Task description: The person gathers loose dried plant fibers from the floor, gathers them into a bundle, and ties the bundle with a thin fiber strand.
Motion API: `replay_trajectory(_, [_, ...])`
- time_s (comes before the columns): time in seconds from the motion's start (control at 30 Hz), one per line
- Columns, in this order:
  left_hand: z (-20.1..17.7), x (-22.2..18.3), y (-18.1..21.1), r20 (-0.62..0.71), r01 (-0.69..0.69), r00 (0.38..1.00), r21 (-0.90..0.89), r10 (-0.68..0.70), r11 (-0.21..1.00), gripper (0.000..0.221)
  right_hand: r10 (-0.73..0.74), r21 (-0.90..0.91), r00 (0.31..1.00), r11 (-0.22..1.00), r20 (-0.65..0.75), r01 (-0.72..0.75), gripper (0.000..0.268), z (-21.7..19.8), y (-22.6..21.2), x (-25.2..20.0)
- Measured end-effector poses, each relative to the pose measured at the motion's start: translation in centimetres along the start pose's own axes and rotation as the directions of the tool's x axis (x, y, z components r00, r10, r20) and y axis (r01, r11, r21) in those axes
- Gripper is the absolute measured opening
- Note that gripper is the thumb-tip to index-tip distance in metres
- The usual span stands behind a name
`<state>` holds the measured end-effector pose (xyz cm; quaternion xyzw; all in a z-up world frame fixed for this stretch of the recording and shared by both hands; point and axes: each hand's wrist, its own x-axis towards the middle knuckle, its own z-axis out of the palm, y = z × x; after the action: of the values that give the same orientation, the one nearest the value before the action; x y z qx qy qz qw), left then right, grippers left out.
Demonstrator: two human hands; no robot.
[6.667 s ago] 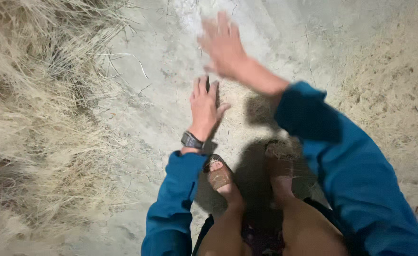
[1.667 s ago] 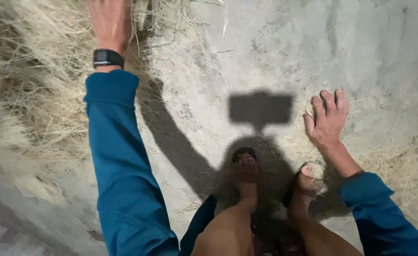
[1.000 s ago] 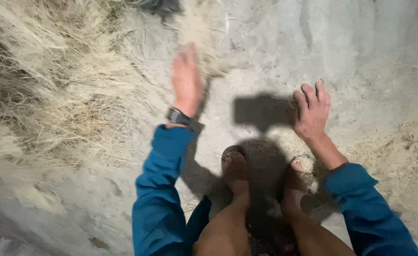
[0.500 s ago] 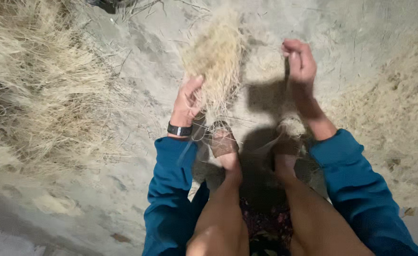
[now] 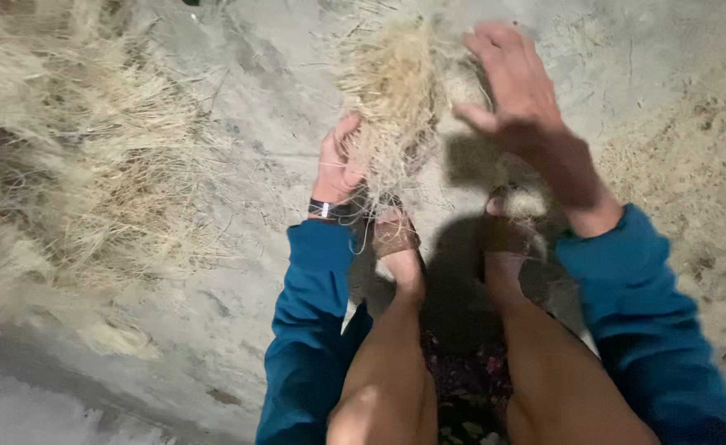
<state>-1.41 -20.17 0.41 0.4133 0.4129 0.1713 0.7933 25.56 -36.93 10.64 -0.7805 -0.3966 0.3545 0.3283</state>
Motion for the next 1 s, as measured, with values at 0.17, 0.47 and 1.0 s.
replay_trajectory(0.17, [-1.4, 0.5, -0.1, 0.147, -0.179, 0.980, 0.341, 0.136, 0.923, 0.090, -0.096, -0.445, 0.933, 0.859, 0.346, 0.253, 0.111, -0.4, -1.8, 4.3])
replay_trajectory(0.47, [3.8, 1.2, 6.9, -0.049, 0.620, 0.765, -0.212, -0.642, 0.756, 0.016, -0.587, -0.582, 0.724, 0.464, 0.363, 0.668, 0.084, 2.3, -1.5, 9.2])
replay_trajectory(1.0, [8.1, 1.4, 13.9, 0.307, 0.255, 0.856, 0.448, -0.415, 0.857, 0.092, 0.225, 0.607, 0.965, 0.751, 0.135, -0.260, 0.031, -4.2, 4.2, 2.8])
